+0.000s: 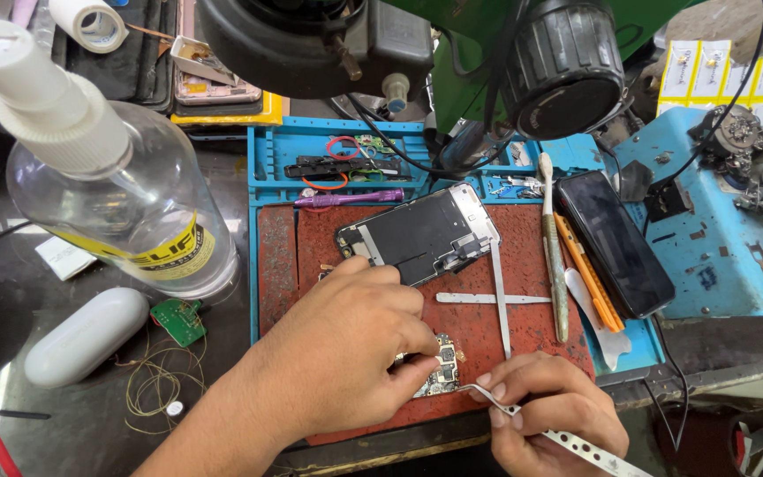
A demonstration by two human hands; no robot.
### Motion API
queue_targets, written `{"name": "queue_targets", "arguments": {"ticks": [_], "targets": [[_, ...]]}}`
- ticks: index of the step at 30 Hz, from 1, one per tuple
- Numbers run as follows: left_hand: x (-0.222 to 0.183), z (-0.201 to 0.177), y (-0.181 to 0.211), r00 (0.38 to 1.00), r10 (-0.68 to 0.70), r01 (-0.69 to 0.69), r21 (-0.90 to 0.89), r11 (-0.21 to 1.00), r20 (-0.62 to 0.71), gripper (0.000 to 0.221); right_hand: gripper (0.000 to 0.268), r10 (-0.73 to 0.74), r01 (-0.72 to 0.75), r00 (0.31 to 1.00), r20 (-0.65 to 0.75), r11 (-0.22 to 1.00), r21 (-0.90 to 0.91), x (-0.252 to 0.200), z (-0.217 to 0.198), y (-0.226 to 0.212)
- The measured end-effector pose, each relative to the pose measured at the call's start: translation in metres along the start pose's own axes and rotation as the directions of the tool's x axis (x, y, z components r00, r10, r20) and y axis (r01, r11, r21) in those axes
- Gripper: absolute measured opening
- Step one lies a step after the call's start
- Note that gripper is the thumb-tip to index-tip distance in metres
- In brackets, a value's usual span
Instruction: The person uses a soldering iron and tweezers to manipulate internal components and circuitry of a disassembled mobile phone on a workbench.
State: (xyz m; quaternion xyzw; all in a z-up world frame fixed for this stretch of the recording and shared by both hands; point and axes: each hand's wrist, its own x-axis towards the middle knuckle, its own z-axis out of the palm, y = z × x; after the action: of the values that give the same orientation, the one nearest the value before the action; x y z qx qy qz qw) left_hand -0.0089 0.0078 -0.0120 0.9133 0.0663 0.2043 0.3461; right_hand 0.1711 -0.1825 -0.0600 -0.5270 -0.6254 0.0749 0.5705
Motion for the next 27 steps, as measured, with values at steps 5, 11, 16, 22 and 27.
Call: {"name": "queue_targets", "arguments": {"ticks": [5, 11, 16, 22, 27], "targets": [[-0.0001, 0.0001, -0.0004, 1.0, 0.009, -0.009, 0.003, 1.0, -0.005, 0.015, 0.025, 0.018, -0.018, 1.0, 0.002, 0.999, -0.051, 0.0014, 0.0022, -0.0023], [-0.0008, 0.001, -0.0016, 1.0, 0.014, -0.014, 0.0, 1.0, -0.013, 0.016, 0.026, 0.003, -0.004, 1.0, -0.009, 0.993, -0.121, 0.0024, 0.004, -0.0024], [-0.0006, 0.0012, -0.0018, 0.999, 0.026, -0.026, 0.003, 1.0, -0.021, 0.016, 0.026, -0.021, 0.022, 1.0, 0.012, 0.996, -0.09, 0.0039, 0.0015, -0.0024], [-0.0001, 0.0009, -0.0014, 1.0, 0.011, -0.011, 0.004, 1.0, 0.002, 0.017, 0.026, -0.006, 0.003, 1.0, -0.028, 0.996, -0.087, 0.0021, 0.0046, -0.0012], [-0.0002, 0.0007, -0.0013, 1.0, 0.023, -0.023, 0.012, 1.0, -0.012, 0.016, 0.026, -0.035, 0.034, 0.999, -0.018, 0.996, -0.087, 0.0006, 0.002, 0.0024]]}}
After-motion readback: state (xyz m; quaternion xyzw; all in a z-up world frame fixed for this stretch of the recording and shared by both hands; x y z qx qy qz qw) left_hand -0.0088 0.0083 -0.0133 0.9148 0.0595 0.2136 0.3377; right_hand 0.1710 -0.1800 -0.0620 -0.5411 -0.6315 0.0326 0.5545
